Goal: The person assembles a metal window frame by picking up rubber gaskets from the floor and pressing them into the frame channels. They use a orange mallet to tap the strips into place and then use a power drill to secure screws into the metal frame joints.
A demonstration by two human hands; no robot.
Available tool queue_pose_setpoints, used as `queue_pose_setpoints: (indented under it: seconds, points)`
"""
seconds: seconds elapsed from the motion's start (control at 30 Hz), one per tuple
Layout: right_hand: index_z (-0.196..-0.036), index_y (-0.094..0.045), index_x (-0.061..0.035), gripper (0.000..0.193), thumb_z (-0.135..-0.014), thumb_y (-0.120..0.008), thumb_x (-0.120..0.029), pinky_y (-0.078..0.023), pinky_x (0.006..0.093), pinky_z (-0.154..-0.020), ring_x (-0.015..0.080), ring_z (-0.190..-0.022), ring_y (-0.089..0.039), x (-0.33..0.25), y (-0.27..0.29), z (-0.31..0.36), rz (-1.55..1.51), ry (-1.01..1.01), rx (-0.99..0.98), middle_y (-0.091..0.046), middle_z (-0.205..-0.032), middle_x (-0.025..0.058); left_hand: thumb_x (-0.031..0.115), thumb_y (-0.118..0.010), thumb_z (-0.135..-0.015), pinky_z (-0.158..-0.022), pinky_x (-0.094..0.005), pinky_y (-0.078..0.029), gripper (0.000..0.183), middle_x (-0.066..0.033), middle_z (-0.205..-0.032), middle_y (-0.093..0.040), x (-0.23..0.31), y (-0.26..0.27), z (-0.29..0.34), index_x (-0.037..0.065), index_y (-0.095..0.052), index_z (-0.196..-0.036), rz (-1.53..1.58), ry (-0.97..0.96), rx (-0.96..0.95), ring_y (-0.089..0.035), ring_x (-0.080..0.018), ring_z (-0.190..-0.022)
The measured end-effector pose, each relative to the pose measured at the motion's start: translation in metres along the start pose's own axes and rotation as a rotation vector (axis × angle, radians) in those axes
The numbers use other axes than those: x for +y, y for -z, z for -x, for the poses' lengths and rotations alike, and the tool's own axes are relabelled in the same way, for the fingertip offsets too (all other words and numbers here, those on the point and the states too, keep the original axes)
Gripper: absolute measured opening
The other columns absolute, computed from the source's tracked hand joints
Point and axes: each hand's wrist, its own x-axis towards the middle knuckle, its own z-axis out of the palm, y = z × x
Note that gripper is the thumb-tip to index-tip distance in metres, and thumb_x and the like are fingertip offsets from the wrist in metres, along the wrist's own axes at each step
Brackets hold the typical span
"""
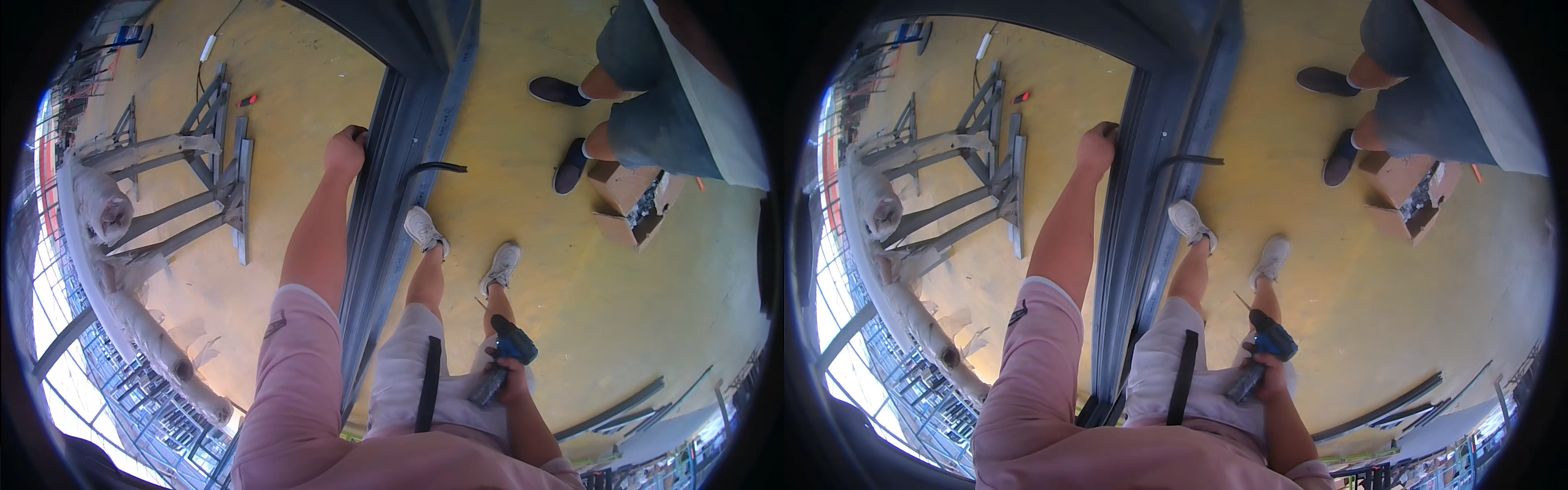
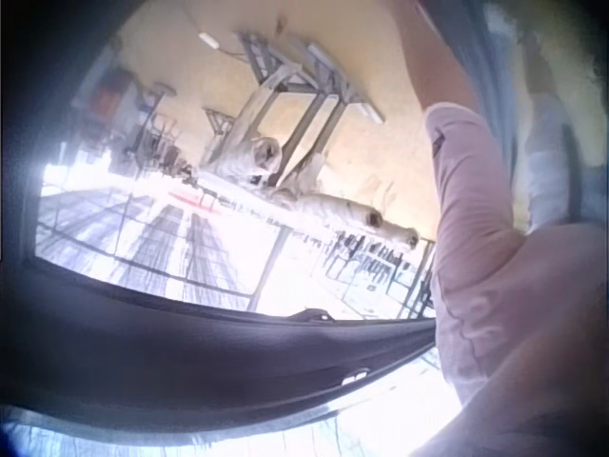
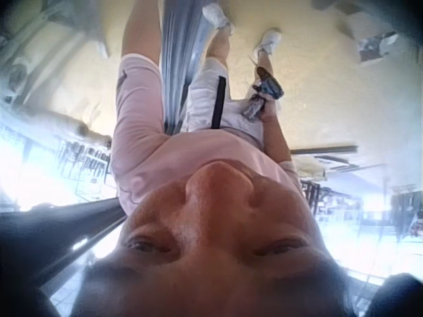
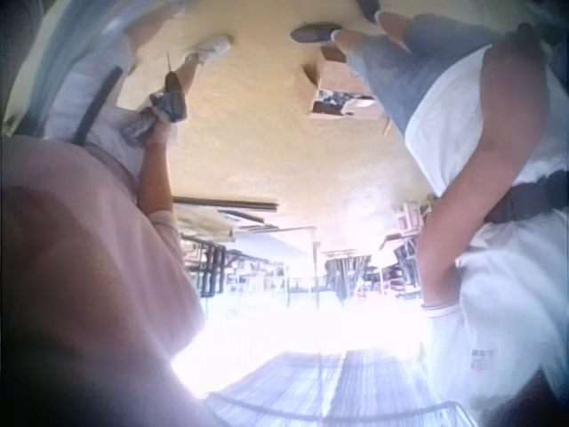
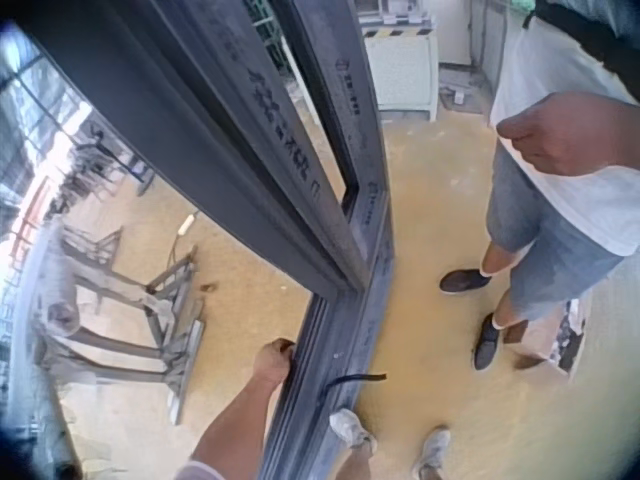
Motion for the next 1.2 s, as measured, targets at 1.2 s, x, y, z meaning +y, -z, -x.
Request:
queue_pose_setpoints:
  seconds: [1.2]
  points:
    - [-0.124, -0.058, -0.0019, 0.042, -0.085, -0.061, -0.018, -0.057, 0.0403, -0.071, 0.0244, -0.075, -0.065, -0.039, 0.033, 0.023, 0.906, 0.103, 0.109, -0.067, -0.090, 0.0112, 0.030, -0.055, -0.090, -0.093, -0.0483, -0.053, 0.038, -0.0222, -0.114, -0.070, -0.185, -0.176, 0.626, 0.008, -0.069, -0.119, 0.517, 0.868, 0.030, -0.067, -0.0405, -0.106]
